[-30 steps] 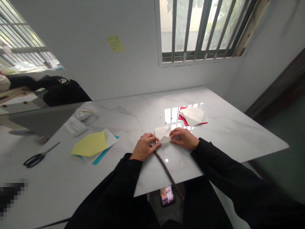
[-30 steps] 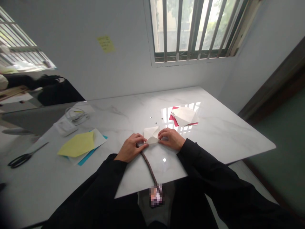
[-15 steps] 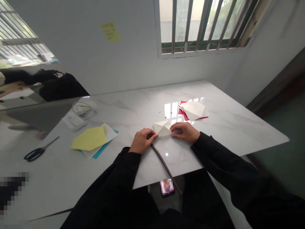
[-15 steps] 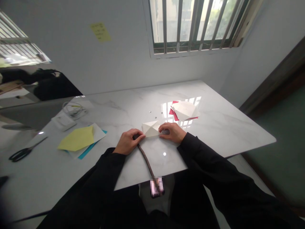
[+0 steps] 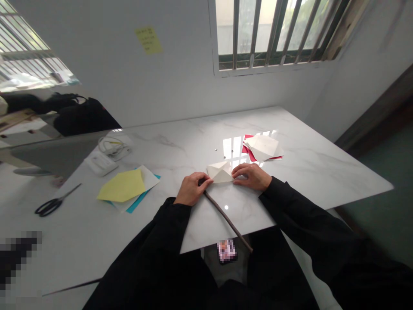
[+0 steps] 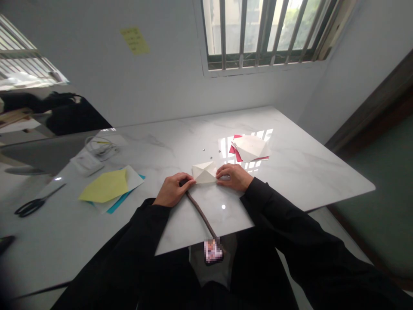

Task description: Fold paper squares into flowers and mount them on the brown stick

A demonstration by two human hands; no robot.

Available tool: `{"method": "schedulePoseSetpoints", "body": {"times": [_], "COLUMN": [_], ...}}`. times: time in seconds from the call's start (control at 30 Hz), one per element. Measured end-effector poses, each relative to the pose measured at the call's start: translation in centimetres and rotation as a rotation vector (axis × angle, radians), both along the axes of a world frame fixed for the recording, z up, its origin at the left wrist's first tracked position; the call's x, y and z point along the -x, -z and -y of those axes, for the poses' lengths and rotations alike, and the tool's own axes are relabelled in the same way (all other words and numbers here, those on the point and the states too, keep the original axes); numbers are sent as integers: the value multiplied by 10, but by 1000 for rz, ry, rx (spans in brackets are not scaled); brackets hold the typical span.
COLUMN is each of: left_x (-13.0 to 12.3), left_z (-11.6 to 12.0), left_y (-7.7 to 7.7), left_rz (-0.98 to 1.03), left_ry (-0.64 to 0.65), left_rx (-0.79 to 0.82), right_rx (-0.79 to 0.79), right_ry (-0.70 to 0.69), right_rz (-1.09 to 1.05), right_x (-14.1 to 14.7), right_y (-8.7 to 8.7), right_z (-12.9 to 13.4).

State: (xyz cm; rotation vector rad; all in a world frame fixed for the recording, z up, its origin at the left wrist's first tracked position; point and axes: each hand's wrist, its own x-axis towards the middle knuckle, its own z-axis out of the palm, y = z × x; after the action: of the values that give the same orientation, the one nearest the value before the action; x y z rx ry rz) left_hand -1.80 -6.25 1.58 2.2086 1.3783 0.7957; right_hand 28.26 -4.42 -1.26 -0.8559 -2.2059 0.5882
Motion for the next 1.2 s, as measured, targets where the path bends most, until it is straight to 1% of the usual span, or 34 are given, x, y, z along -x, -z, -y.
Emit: {"method": "schedulePoseSetpoints", "body": {"times": [0.2, 0.37, 0.5, 0.8, 1.0, 1.1, 1.2], "left_x": [1, 2, 3, 3, 0, 0, 0], "left_z": [0, -1, -2, -1, 3, 3, 1], "left_y": [0, 1, 0, 2, -2, -2, 1], "left_rz": [5, -8, -49, -84, -91, -91, -104], "left_ry": [-13, 79, 140, 180, 171, 181, 219], "left_rx": [10, -8, -26, -72, -137, -153, -154], "right_rx": [40, -16, -33, -12, -15, -12, -31], "right_ry": [6, -8, -2, 24, 49, 33, 21], "right_rz": [-2, 28, 24, 23, 58, 57, 30], "right_x": [-2, 0, 0, 1, 3, 3, 4], "right_y": [-3, -6, -6, -3, -7, -8, -8], "right_z": [1, 3, 2, 1, 3, 5, 7]}}
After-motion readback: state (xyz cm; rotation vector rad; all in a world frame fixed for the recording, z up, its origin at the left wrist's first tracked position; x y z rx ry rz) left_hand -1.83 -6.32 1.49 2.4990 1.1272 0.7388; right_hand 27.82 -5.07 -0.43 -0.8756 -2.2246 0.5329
